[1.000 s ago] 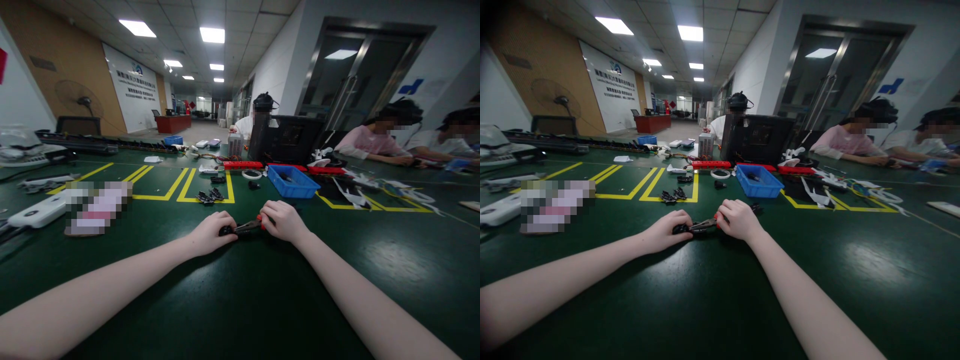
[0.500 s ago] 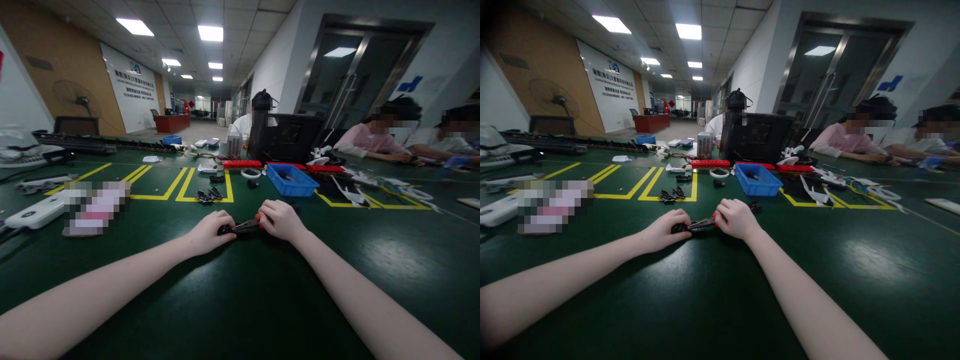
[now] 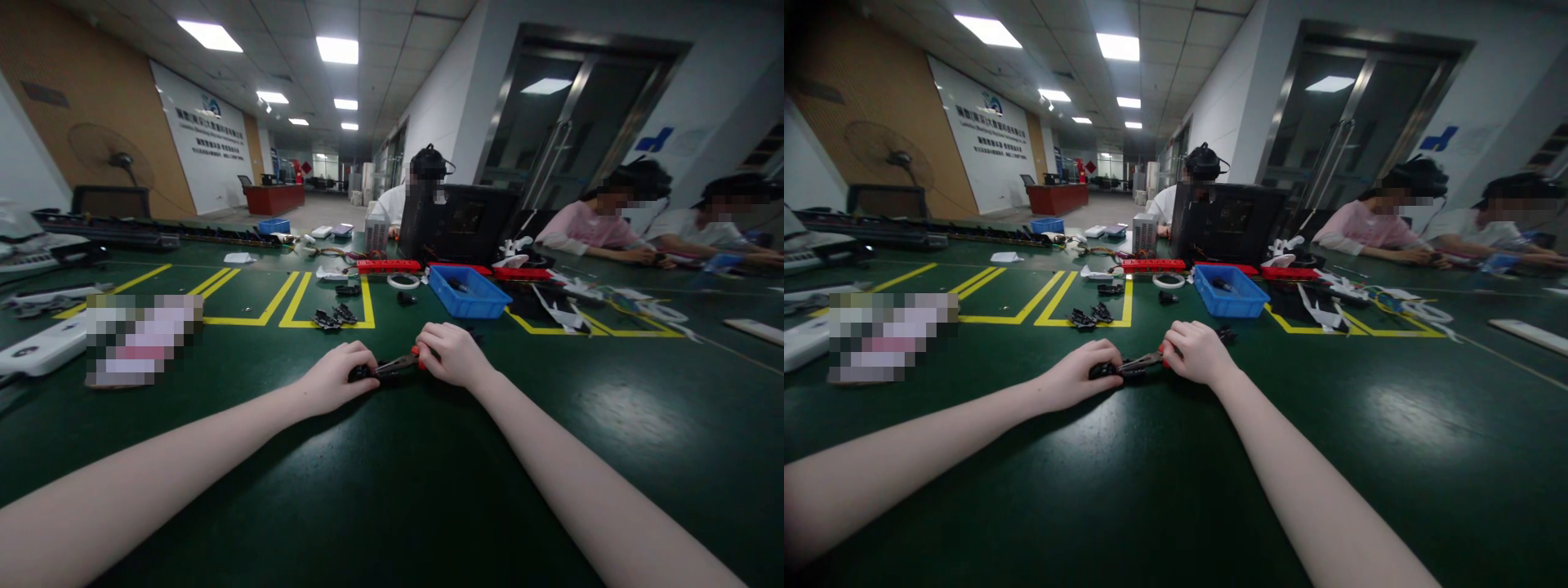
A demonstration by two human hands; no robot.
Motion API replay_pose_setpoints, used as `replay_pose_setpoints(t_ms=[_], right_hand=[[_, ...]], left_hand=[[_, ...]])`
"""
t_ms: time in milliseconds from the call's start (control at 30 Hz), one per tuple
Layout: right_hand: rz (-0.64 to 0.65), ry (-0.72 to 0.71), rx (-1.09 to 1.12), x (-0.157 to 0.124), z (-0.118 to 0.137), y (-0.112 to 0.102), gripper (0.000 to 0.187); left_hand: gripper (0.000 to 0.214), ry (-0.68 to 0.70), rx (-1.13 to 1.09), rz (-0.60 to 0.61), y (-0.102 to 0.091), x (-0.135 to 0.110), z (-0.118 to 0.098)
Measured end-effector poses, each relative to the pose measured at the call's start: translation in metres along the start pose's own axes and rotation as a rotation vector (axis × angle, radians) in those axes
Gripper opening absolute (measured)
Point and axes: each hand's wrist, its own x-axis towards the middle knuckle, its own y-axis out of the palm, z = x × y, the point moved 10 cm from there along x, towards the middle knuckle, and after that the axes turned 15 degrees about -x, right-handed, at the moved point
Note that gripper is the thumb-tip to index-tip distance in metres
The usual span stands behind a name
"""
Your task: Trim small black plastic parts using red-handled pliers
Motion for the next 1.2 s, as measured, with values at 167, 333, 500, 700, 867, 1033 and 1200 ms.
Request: replay_pose_setpoints(t_ms=[167,333,500,700,867,1033,1200], right_hand=[[0.001,-0.008,-0.006,0.001,0.002,-0.001,0.024],[-0.004,-0.019,-0.004,0.001,0.005,0.000,0.023],[-0.003,-0.023,0.001,0.001,0.006,0.001,0.024],[-0.003,-0.017,0.013,0.002,0.006,-0.002,0.024],[-0.015,0.068,0.029,-0.001,-0.006,-0.003,0.027],[0.001,0.192,0.021,-0.006,-0.024,0.004,0.031],[0.079,0.251,-0.010,-0.007,-0.031,0.016,0.034]], left_hand=[[0.009,0.007,-0.001,0.004,0.000,0.000,-0.001],[0.008,0.014,0.004,0.002,0.000,0.000,-0.001],[0.008,0.009,0.005,-0.001,0.000,0.000,-0.001],[0.007,0.009,-0.010,-0.010,0.000,0.000,-0.002],[0.011,-0.010,-0.059,-0.046,-0.002,-0.002,0.000],[0.018,0.001,0.002,-0.212,-0.027,-0.004,-0.013],[0.005,0.327,-0.092,-0.218,-0.023,-0.025,-0.103]])
